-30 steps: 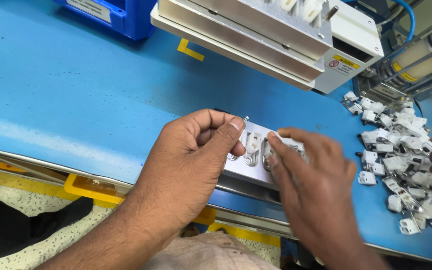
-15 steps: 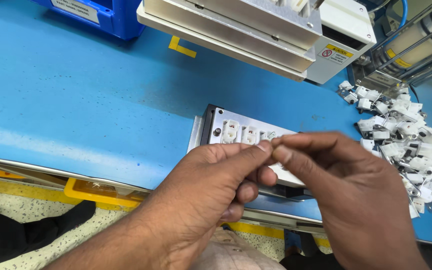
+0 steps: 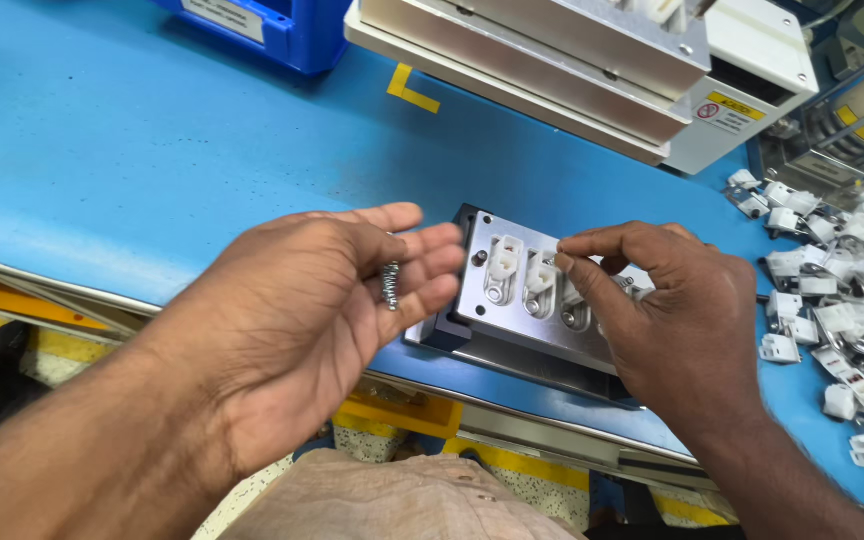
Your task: The person picks small white plastic switch parts and metal springs from a pile on the workbench and seats them one at a time into the slots of a metal assembly jig, pressing parts into place by hand and repositioning the jig plates between placements.
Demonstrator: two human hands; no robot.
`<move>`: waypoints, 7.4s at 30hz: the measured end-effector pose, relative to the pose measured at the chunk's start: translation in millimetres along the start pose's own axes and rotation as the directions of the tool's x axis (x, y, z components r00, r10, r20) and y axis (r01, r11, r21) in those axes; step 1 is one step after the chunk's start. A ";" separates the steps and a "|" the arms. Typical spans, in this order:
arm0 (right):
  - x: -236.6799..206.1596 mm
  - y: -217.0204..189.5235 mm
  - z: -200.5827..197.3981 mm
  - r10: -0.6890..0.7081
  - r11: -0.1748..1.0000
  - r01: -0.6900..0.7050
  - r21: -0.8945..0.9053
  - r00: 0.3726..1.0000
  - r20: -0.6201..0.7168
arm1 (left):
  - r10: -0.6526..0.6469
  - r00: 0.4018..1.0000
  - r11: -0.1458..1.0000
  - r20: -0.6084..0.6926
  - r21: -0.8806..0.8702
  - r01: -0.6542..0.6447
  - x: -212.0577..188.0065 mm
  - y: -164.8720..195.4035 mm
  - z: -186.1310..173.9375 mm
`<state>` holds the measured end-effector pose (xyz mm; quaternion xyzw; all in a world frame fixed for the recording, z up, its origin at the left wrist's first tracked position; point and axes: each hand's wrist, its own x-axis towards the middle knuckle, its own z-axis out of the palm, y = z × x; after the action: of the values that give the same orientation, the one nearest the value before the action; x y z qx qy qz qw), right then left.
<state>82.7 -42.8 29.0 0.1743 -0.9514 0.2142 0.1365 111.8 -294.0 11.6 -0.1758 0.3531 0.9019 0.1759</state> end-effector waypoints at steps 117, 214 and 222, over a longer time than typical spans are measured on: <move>138.3 -249.6 77.6 -0.410 0.888 0.356 0.291 0.899 0.153 | 0.091 0.989 0.749 -0.117 0.663 0.010 -77.8 -41.7 -41.8; -26.5 52.5 -62.3 0.475 0.880 -0.432 -0.198 0.802 0.362 | -0.142 0.954 0.563 -0.263 0.772 0.296 -20.5 -10.0 9.6; -6.8 26.6 -52.9 0.436 0.892 -0.309 -0.331 0.784 0.442 | -0.113 0.981 0.669 0.158 0.742 -0.043 0.2 -21.2 32.1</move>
<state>88.2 5.7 63.2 0.0139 -0.9875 0.0668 -0.1424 114.8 -256.9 21.4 -0.0086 0.6672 0.6892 0.2825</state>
